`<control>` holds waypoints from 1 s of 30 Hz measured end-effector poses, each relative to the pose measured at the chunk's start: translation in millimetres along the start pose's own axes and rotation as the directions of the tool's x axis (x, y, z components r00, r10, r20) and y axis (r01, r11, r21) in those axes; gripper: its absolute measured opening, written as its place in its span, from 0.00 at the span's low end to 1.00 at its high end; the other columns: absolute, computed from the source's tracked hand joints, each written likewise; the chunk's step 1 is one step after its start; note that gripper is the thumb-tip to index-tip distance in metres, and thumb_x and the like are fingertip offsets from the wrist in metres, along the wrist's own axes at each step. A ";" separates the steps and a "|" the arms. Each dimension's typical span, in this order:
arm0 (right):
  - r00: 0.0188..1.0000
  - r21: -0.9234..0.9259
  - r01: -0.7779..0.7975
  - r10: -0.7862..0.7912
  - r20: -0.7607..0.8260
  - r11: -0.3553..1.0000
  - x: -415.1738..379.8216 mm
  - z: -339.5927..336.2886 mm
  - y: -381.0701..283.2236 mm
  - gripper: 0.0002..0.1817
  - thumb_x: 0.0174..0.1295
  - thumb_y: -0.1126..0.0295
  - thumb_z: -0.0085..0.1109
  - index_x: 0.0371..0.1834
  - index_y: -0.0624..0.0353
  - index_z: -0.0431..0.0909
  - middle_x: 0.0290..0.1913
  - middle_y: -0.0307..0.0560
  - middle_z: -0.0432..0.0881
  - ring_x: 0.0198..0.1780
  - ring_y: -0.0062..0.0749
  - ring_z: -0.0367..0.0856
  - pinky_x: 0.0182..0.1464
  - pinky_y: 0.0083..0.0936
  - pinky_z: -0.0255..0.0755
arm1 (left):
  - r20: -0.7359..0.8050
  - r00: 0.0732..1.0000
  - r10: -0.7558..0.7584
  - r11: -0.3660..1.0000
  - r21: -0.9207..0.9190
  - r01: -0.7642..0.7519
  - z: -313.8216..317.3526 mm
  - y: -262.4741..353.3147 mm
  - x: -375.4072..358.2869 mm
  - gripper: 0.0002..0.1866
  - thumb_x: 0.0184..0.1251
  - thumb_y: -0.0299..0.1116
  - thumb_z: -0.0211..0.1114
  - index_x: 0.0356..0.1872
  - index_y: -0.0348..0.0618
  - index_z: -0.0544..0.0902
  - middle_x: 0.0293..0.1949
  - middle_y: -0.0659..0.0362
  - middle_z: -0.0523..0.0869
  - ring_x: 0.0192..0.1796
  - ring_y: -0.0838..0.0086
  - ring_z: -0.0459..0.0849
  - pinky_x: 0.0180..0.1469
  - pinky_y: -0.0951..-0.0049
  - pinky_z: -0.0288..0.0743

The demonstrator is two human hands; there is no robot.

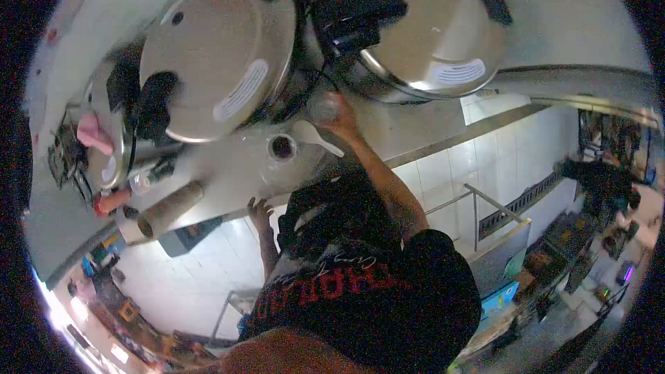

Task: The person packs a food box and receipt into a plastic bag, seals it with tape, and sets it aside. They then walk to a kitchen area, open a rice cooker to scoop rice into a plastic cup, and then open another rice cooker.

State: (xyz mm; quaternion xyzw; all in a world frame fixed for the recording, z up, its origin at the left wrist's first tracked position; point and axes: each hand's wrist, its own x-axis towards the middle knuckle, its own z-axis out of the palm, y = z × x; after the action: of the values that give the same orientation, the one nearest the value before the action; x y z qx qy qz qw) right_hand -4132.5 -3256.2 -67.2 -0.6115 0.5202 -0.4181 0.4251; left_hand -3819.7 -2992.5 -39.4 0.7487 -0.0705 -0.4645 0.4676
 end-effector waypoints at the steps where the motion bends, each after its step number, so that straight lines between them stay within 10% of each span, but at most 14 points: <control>1: 1.000 0.120 -0.012 0.014 -0.016 0.993 1.9 15.5 15.4 0.48 0.34 0.71 0.82 0.65 0.54 0.66 0.63 0.45 0.72 0.62 0.36 0.72 0.66 0.31 0.66 | 0.030 0.999 0.015 0.999 -0.042 -0.014 -7.6 2.4 0.2 0.25 0.68 0.34 0.61 0.64 0.42 0.67 0.43 0.51 0.84 0.32 0.72 0.83 0.29 0.76 0.77; 9: 0.993 -0.351 -0.103 0.119 0.024 0.930 -20.5 -37.0 -30.1 0.47 0.41 0.66 0.80 0.67 0.60 0.65 0.59 0.54 0.75 0.62 0.38 0.74 0.62 0.34 0.70 | 0.305 0.903 0.304 0.863 0.313 -0.396 68.9 137.0 -52.4 0.10 0.67 0.26 0.59 0.46 0.37 0.83 0.36 0.57 0.85 0.37 0.75 0.82 0.40 0.74 0.78; 12: 0.800 -0.287 -0.383 0.471 0.371 0.878 -37.0 -101.5 -93.3 0.33 0.49 0.63 0.77 0.58 0.61 0.75 0.45 0.48 0.85 0.49 0.33 0.84 0.53 0.28 0.77 | 0.550 0.606 0.575 0.628 0.178 -0.757 149.4 239.7 -104.7 0.09 0.66 0.23 0.59 0.45 0.37 0.83 0.38 0.55 0.86 0.37 0.73 0.83 0.43 0.74 0.77; 17: 0.878 -0.098 -0.284 0.300 0.374 0.954 -54.9 -180.5 -117.0 0.22 0.56 0.68 0.71 0.53 0.61 0.77 0.41 0.43 0.86 0.42 0.25 0.85 0.48 0.24 0.79 | 0.625 0.172 0.761 0.250 -0.038 -0.967 292.3 376.6 -135.7 0.16 0.69 0.20 0.52 0.55 0.40 0.80 0.51 0.49 0.84 0.54 0.61 0.82 0.58 0.66 0.72; 22: 0.936 0.011 -0.301 0.293 0.194 0.954 -76.2 -269.4 -85.5 0.20 0.57 0.71 0.69 0.52 0.62 0.77 0.41 0.44 0.86 0.43 0.26 0.85 0.47 0.24 0.79 | 0.921 0.017 0.390 0.143 -0.042 -0.989 395.1 413.5 -68.9 0.19 0.73 0.23 0.48 0.62 0.38 0.75 0.56 0.48 0.82 0.62 0.61 0.77 0.66 0.67 0.64; 25: 0.930 0.139 -0.368 0.366 0.045 0.919 -96.0 -325.4 -66.3 0.20 0.56 0.72 0.68 0.53 0.61 0.77 0.40 0.43 0.86 0.43 0.27 0.85 0.45 0.24 0.79 | 0.958 0.025 0.287 0.429 -0.105 -0.897 403.8 418.5 -78.7 0.20 0.71 0.21 0.48 0.61 0.37 0.75 0.57 0.51 0.82 0.62 0.63 0.77 0.67 0.68 0.63; 30: 0.919 0.202 -0.356 0.381 -0.102 0.912 -112.9 -380.1 -5.5 0.16 0.61 0.79 0.58 0.53 0.62 0.76 0.39 0.42 0.85 0.39 0.26 0.84 0.39 0.21 0.77 | 0.928 0.040 0.371 0.339 -0.096 -0.936 414.7 408.8 -87.1 0.18 0.68 0.17 0.49 0.56 0.37 0.78 0.54 0.54 0.82 0.60 0.70 0.78 0.65 0.70 0.65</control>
State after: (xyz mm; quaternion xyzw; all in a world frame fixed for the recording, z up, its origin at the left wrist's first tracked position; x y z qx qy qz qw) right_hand -4505.7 -3175.9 40.1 -0.4308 0.6148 -0.4169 0.5124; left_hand -4049.6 -3434.6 274.2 0.3701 -0.7794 -0.4167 0.2863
